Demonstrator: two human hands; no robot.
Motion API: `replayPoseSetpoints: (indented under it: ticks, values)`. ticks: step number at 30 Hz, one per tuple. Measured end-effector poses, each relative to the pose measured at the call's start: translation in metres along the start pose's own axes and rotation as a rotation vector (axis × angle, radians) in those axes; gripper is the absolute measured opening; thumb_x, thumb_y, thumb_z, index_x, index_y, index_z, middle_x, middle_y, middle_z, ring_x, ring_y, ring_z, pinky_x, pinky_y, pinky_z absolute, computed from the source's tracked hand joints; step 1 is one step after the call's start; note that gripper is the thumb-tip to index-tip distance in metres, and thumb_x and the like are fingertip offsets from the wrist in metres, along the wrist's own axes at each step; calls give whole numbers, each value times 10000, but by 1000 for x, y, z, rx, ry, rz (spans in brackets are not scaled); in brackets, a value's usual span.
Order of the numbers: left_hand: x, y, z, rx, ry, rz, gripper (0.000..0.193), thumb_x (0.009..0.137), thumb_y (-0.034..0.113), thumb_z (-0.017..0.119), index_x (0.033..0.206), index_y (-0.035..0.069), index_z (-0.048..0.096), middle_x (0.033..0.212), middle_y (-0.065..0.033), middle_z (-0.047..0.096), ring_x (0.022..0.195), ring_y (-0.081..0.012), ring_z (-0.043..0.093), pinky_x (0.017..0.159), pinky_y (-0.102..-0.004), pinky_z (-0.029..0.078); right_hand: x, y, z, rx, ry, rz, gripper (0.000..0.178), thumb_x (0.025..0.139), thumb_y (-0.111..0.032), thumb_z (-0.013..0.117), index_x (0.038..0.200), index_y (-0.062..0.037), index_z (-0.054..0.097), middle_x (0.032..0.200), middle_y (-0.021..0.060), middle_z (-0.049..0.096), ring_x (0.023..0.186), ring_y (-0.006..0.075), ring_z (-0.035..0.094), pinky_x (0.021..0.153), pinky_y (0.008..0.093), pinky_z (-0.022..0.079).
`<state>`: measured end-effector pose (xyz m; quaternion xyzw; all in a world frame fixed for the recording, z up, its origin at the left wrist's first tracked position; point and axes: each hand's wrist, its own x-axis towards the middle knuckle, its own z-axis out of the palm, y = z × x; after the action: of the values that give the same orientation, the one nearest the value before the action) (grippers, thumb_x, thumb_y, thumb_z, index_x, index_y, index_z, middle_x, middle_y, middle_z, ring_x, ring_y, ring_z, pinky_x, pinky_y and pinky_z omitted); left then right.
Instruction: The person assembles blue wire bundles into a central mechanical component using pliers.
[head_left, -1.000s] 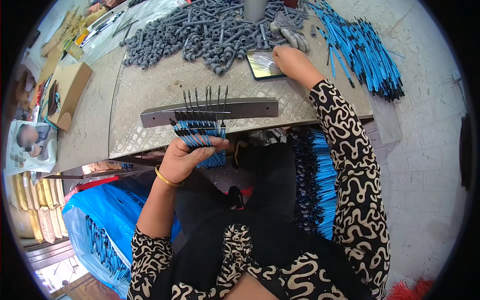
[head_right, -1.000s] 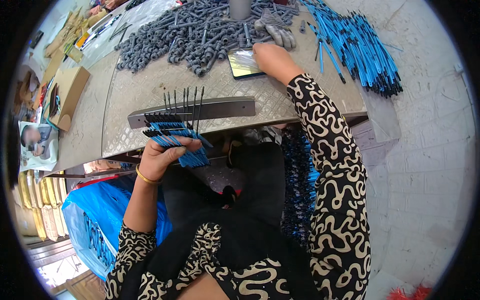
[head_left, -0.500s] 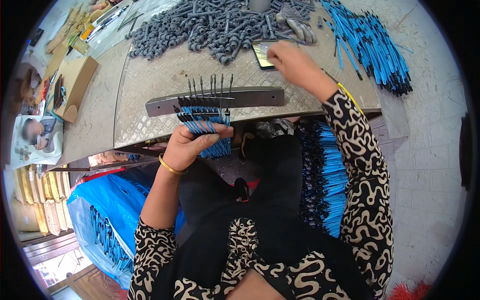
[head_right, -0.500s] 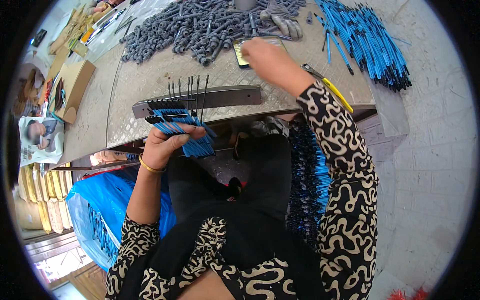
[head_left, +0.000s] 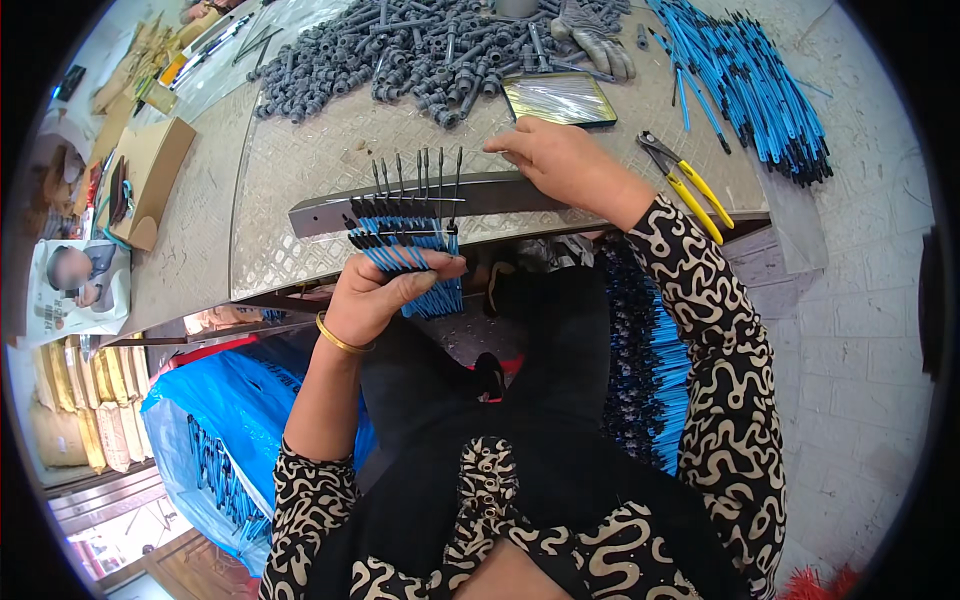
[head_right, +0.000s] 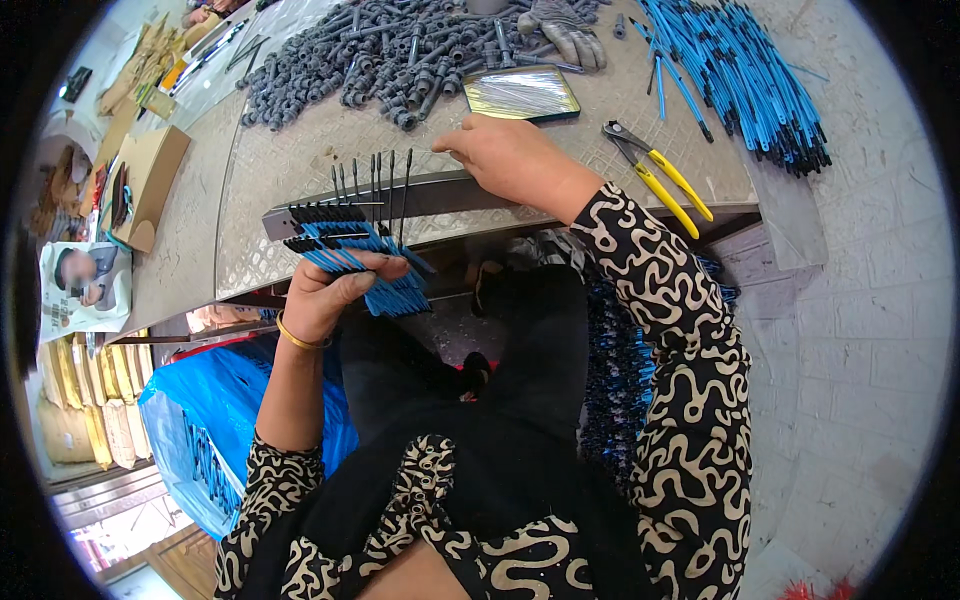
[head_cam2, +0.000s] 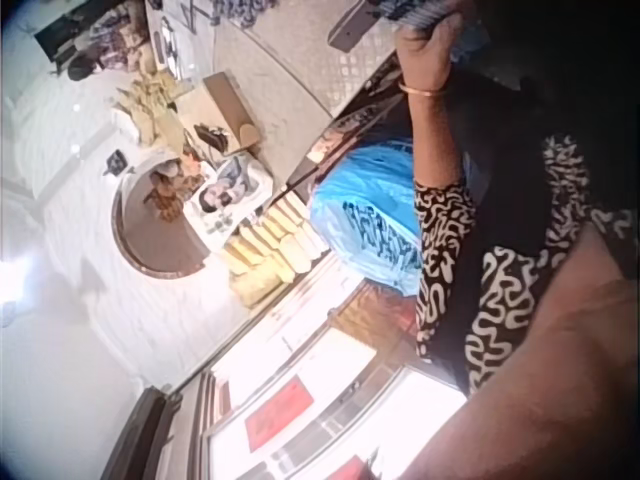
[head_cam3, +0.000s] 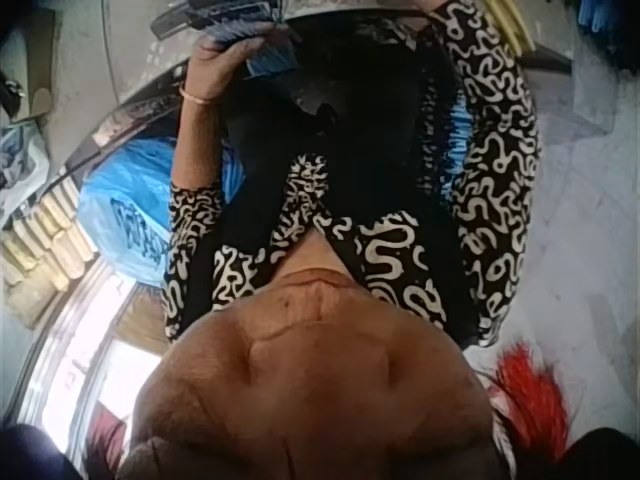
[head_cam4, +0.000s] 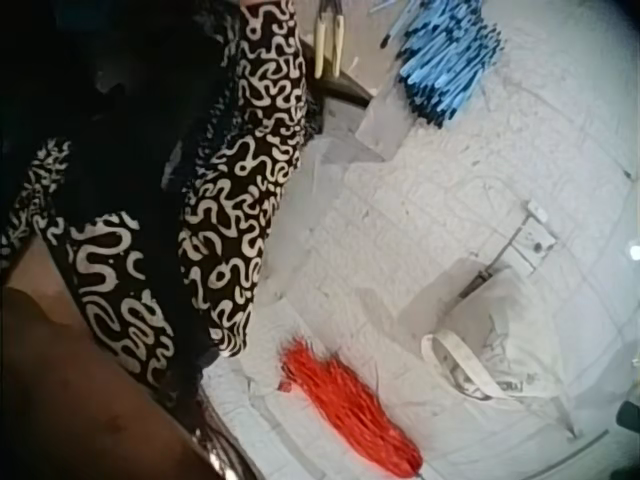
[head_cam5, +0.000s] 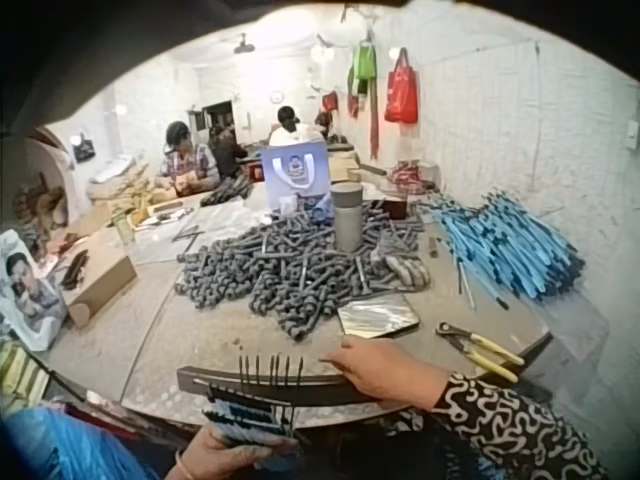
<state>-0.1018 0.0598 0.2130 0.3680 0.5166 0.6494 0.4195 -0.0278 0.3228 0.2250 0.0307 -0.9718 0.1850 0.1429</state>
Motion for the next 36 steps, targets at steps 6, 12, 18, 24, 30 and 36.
replayPoseSetpoints:
  ticks: [6, 12, 18, 24, 30, 36]
  values:
    - [0, -2, -3, -20, -12, -2, 215, 830, 35, 567, 1027, -43, 608, 1033, -142, 629, 984, -220, 595, 883, -328, 447, 5, -2, 1, -8, -2, -3, 235, 827, -130, 499, 1029, -133, 618, 847, 108, 561, 809, 307, 575, 689, 396, 470]
    - [0, -1, -3, -2, -16, -7, 221, 830, 35, 569, 1035, -41, 604, 1040, -147, 626, 991, -224, 592, 886, -331, 445, 11, -2, 8, -17, 20, -32, 234, 824, -132, 498, 1023, -142, 620, 858, 109, 564, 798, 312, 579, 677, 404, 472]
    - [0, -2, -3, -38, -23, -9, 220, 833, 33, 569, 1040, -37, 601, 1044, -149, 624, 1000, -223, 588, 891, -335, 444, 22, -6, 12, -25, 11, -55, 228, 813, -131, 510, 1010, -144, 622, 860, 108, 568, 793, 310, 583, 670, 407, 472]
    - [-1, -1, -4, -34, -26, -14, 217, 835, 30, 568, 1041, -33, 600, 1051, -147, 623, 1004, -221, 586, 893, -336, 444, 29, -9, 17, -44, 34, -87, 216, 813, -131, 531, 1008, -155, 619, 832, 90, 555, 775, 291, 576, 646, 386, 469]
    - [-1, -1, -4, -74, -33, -16, 213, 832, 30, 571, 1035, -26, 603, 1055, -144, 622, 1008, -219, 583, 893, -337, 443, 39, -11, 20, -25, 24, -112, 221, 807, -128, 514, 991, -165, 629, 843, 105, 568, 778, 304, 590, 646, 404, 475]
    - [-3, 1, -7, -69, -33, -12, 212, 829, 33, 576, 1032, -22, 605, 1057, -144, 621, 1012, -221, 581, 894, -337, 442, 53, -13, 31, -29, 3, -138, 195, 813, -144, 522, 975, -162, 628, 832, 99, 564, 773, 301, 587, 646, 399, 474]
